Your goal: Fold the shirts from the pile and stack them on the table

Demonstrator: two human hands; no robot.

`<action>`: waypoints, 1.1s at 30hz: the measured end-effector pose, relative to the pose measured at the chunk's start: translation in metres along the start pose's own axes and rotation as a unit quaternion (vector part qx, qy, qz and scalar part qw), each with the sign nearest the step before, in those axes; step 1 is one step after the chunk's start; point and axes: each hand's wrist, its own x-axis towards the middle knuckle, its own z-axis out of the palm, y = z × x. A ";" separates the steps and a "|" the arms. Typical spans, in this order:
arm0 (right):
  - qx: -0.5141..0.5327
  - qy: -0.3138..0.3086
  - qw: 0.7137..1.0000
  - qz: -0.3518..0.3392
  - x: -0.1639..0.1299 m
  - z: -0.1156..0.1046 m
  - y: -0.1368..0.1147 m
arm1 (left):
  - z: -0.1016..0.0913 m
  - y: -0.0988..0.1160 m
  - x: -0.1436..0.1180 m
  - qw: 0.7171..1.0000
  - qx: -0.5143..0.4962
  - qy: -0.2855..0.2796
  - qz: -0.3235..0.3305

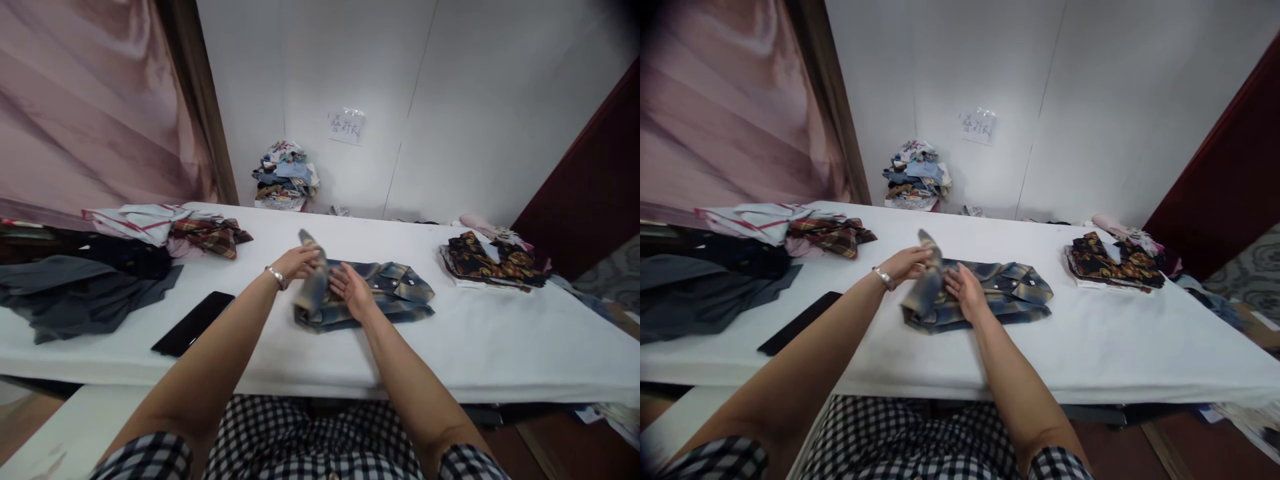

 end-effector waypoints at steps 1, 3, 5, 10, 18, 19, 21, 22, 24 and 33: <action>0.020 0.004 0.999 0.027 -0.001 -0.008 -0.003 | 0.011 0.006 0.001 0.999 -0.029 -0.023 0.015; 0.035 -0.001 0.997 0.063 -0.004 -0.022 -0.003 | 0.029 0.009 0.001 0.996 -0.076 -0.035 0.033; 0.041 0.002 0.997 0.067 -0.005 -0.031 0.003 | 0.038 -0.001 0.001 0.995 -0.094 -0.004 0.030; 0.051 0.067 0.996 0.034 0.000 -0.037 0.015 | 0.047 -0.051 -0.007 0.997 -0.020 0.077 0.005; -0.053 0.166 0.984 0.043 0.012 -0.064 0.000 | 0.073 -0.071 -0.022 0.993 0.062 0.032 0.090; -0.086 0.174 0.980 0.046 0.012 -0.068 0.003 | 0.075 -0.071 -0.023 0.992 0.067 0.023 0.100; -0.150 0.179 0.972 0.022 0.014 -0.076 0.009 | 0.079 -0.074 -0.023 0.990 0.080 0.010 0.112; -0.182 0.176 0.968 -0.004 0.015 -0.080 0.013 | 0.080 -0.077 -0.022 0.989 0.087 0.007 0.115; -0.249 0.166 0.953 -0.054 0.016 -0.086 0.018 | 0.080 -0.082 -0.021 0.987 0.101 0.010 0.122; -0.391 0.172 0.904 -0.032 0.014 -0.094 0.019 | 0.077 -0.072 -0.021 0.994 0.084 0.018 0.064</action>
